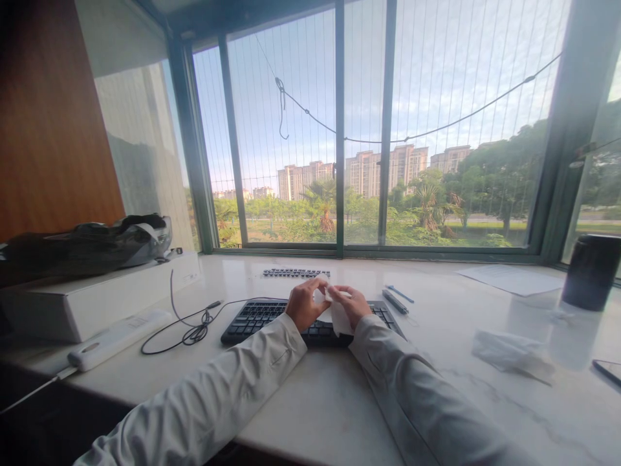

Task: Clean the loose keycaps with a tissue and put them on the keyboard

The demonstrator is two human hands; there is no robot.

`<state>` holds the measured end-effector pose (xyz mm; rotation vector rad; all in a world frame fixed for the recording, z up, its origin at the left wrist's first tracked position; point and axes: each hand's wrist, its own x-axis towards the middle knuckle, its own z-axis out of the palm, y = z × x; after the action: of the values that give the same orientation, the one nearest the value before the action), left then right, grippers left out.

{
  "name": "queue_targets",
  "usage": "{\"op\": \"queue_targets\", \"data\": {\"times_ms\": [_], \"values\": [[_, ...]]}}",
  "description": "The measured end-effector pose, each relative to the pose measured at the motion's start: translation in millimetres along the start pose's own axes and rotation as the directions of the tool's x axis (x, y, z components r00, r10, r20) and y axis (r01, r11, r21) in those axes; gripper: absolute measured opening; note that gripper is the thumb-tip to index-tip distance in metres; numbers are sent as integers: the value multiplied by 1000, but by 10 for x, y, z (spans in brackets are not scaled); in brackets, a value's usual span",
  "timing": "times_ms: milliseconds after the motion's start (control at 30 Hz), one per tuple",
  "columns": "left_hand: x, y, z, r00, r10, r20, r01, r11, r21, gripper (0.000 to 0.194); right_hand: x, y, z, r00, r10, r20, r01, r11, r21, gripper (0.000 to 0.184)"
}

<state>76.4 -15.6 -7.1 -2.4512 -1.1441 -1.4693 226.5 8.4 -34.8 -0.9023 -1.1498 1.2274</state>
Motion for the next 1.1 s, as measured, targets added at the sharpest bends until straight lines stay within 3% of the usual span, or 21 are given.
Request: {"op": "queue_targets", "data": {"times_ms": [133,333,467,700,1100], "values": [[0,8,-4,1000,9,17,-8,999,-42,22,-6,-8,8,996,-9,86,5,999,46,50],[8,19,-35,999,48,5,-47,998,-35,15,-55,-53,10,997,9,77,-16,996,90,45],[10,-6,-39,998,56,-5,-56,998,-20,15,-89,-87,9,992,-10,130,8,1000,14,45],[0,-58,8,999,51,-18,-51,999,13,15,-48,-29,-24,999,-1,35,3,999,-42,42],[-1,-110,30,998,59,3,-59,998,-9,26,-36,-27,-50,996,50,73,-51,999,11,40]]}}
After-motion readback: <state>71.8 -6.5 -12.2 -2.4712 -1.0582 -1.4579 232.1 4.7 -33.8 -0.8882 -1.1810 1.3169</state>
